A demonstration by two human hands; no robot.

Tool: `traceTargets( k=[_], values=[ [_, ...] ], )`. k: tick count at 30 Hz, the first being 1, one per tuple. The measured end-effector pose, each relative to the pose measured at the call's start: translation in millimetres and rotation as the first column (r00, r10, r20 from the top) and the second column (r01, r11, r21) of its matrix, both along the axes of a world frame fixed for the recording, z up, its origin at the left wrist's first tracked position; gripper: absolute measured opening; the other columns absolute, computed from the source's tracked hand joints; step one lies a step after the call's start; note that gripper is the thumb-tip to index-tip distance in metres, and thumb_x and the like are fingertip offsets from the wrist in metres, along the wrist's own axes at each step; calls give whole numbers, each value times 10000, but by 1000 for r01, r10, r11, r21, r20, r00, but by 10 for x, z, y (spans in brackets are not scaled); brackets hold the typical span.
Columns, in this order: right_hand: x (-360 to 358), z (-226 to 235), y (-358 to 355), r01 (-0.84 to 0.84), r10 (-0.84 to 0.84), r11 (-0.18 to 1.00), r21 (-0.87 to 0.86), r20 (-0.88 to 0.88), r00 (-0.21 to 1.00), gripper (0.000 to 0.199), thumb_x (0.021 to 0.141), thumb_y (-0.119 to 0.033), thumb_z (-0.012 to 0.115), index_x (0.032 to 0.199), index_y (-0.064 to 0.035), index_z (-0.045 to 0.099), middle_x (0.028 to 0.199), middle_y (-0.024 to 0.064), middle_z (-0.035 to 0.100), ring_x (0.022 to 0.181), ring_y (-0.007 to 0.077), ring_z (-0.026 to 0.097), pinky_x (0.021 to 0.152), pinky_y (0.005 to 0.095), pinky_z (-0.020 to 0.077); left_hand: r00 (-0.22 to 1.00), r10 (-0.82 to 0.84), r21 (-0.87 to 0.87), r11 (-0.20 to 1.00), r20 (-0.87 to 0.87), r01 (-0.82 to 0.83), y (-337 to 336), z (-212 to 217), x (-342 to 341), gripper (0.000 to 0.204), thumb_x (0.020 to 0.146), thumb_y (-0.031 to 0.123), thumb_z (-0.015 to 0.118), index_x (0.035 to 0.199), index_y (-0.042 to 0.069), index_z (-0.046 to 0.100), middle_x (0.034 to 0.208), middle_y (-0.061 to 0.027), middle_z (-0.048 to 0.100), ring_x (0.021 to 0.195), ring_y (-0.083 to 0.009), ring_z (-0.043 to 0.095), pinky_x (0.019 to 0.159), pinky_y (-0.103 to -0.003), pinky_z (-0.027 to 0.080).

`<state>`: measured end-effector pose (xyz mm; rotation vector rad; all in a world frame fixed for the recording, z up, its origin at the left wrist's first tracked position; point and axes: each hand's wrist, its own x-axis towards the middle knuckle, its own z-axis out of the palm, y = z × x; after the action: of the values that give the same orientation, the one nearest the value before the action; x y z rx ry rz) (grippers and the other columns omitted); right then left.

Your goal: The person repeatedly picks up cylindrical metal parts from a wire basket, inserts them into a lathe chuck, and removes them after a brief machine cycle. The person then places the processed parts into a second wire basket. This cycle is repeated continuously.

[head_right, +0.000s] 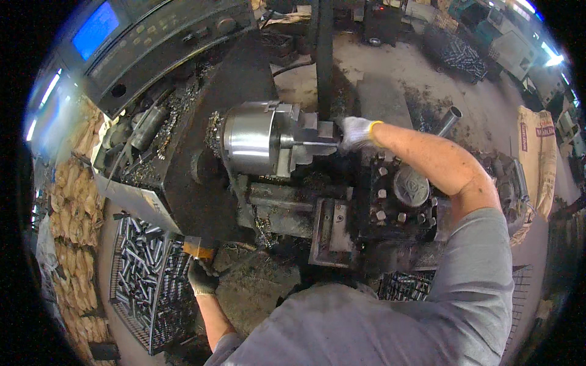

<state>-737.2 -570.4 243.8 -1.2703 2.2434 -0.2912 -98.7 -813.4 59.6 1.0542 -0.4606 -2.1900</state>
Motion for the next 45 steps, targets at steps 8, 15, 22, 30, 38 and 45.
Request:
traceTargets(
  k=[8, 15, 22, 30, 38, 45],
  values=[
    [1002, 1097, 891, 269, -380, 868, -417, -210, 901, 506, 919, -246, 692, 1372, -33, 615, 1153, 218, 752, 1023, 283, 758, 900, 395, 586, 444, 613, -742, 633, 654, 219, 159, 110, -189, 501, 1044, 373, 599, 1292, -60, 636, 1149, -180, 674, 1050, -294, 641, 940, -410, 493],
    [2603, 1034, 1763, 169, -335, 613, -772, -60, 940, 323, 823, 50, 699, 1142, 15, 737, 1050, 150, 778, 932, 246, 767, 867, 352, 593, 739, 646, -723, -416, 192, 552, 357, 2487, -1860, 433, 966, 143, 680, 1336, -69, 606, 1233, -277, 666, 1113, -452, 636, 992, -514, 511],
    [2820, 403, 1742, 332, -92, 716, -613, 390, 916, 310, 847, -25, 777, 1155, -16, 744, 1042, 167, 775, 925, 297, 774, 820, 386, 606, 358, 860, -397, -204, 364, 895, -805, 3602, -4188, 888, 1011, 352, 634, 1686, 112, 109, 1290, -260, 695, 1095, -432, 721, 951, -537, 571],
    [3193, -401, 1795, 105, 56, 808, -579, 253, 966, 389, 900, -166, 785, 1269, -67, 712, 1152, 131, 761, 978, 306, 759, 865, 391, 608, 817, 381, -723, -394, 432, 567, 627, 2717, -2988, 439, 912, 213, 740, 1299, 25, 650, 1152, -212, 723, 986, -416, 706, 830, -482, 593],
    [4878, -1646, 726, -370, 457, 889, -270, 464, 759, 299, 899, -157, 774, 1165, -24, 756, 1113, 164, 781, 1005, 287, 760, 926, 360, 581, 398, 321, -432, 872, 859, 231, 2933, -67, 2329, 370, 954, 321, 724, 1209, 54, 704, 1087, -200, 742, 1002, -373, 713, 897, -420, 563],
    [7160, -2812, 141, -878, 831, 474, 72, 293, 473, 287, 869, -209, 754, 1088, -25, 776, 1050, 188, 789, 987, 310, 765, 890, 386, 580, -254, -360, -187, 211, 898, -959, 7712, -972, 5528, 365, 1042, 184, 548, 1337, -10, 641, 1321, -208, 685, 1182, -336, 679, 976, -408, 541]
  ],
)
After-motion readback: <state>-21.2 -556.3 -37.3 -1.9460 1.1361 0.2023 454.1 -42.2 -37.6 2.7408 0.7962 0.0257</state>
